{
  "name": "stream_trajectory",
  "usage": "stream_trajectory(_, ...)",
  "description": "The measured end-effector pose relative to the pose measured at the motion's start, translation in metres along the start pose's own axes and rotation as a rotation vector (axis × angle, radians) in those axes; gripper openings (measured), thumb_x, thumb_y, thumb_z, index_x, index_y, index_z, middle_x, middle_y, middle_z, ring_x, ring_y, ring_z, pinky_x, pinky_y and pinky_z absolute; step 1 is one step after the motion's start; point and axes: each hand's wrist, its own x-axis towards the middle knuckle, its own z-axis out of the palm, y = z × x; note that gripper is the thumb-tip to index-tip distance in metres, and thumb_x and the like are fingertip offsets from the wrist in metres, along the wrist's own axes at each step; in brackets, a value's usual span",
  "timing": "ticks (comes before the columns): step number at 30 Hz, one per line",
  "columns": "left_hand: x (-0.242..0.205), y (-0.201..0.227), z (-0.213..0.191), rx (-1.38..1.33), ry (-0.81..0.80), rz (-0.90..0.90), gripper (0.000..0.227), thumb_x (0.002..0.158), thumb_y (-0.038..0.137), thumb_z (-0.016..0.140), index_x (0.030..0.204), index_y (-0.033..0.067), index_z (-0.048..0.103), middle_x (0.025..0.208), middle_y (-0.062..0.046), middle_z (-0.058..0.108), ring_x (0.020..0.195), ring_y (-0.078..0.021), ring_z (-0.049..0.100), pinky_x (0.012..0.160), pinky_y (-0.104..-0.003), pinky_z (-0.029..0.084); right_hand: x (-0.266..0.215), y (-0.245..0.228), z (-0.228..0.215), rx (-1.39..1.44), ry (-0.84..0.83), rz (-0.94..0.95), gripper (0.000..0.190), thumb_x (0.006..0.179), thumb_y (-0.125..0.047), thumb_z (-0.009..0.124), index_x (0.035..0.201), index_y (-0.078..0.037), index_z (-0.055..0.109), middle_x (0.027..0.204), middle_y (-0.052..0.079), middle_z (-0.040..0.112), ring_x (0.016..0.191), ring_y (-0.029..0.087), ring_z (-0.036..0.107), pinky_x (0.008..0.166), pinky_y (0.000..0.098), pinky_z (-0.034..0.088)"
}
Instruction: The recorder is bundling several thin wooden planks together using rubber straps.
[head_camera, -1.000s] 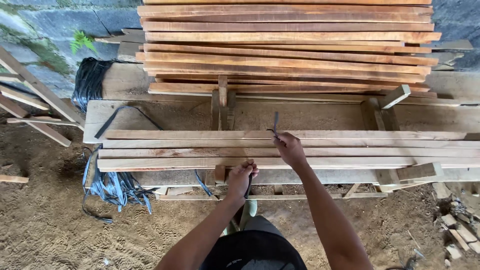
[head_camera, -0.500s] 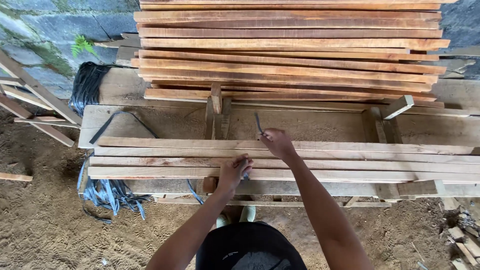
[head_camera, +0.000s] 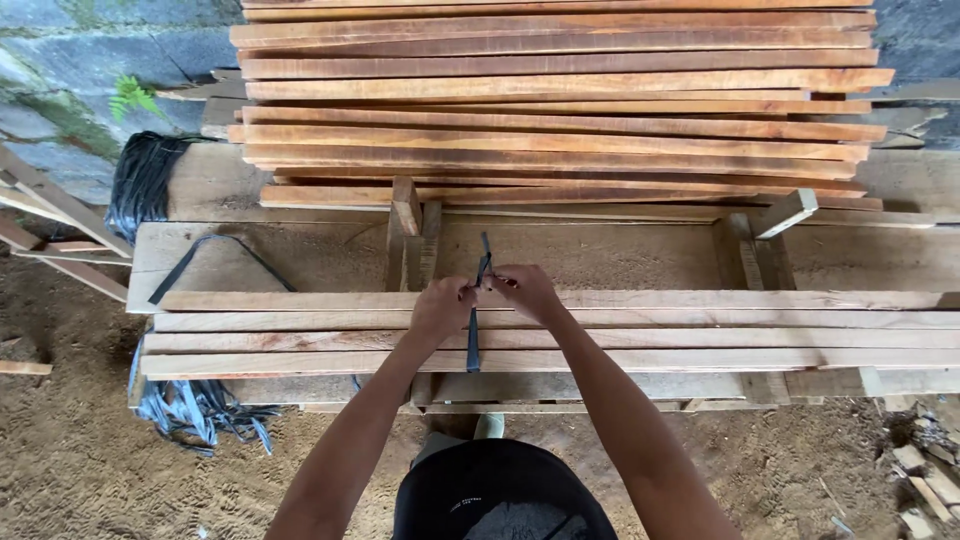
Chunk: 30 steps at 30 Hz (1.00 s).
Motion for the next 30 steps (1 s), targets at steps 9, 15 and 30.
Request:
stream_trajectory(9,-0.006,0.002,0.004,-0.082,0.029,0.054,0.036,0.109,0.027,0.054,0.133,0.0014,0.063,0.114,-0.020,0.073,0.108,-0.0375,0.072,0.089,-0.056,0.063,0.002,0.012,-0.002,0.122,-0.012,0.003,0.027,0.096,-0.038,0.072,0.114,-0.018,0.080,0.101,0.009,0.079,0.101,0.026,0.074,0.089,0.0433,0.056)
stream_trajectory(15,0.003,-0.009,0.006,-0.144,0.004,0.014,0.041,0.109,0.031,0.052,0.137,0.0032,0.060,0.117,-0.017,0.072,0.109,-0.0366,0.072,0.089,-0.057,0.063,0.000,0.008,-0.003,0.148,-0.026,-0.043,0.018,0.098,-0.027,0.068,0.098,-0.014,0.081,0.087,0.011,0.077,0.091,0.023,0.072,0.089,0.0434,0.053)
stream_trajectory(30,0.009,-0.021,0.013,-0.131,0.037,-0.006,0.043,0.108,0.038,0.055,0.137,0.0071,0.062,0.123,-0.016,0.070,0.116,-0.0351,0.070,0.098,-0.058,0.059,0.000,0.008,-0.011,0.529,0.007,0.109,0.042,0.089,-0.011,0.078,0.127,0.000,0.064,0.082,0.012,0.074,0.080,0.016,0.072,0.082,0.0296,0.058)
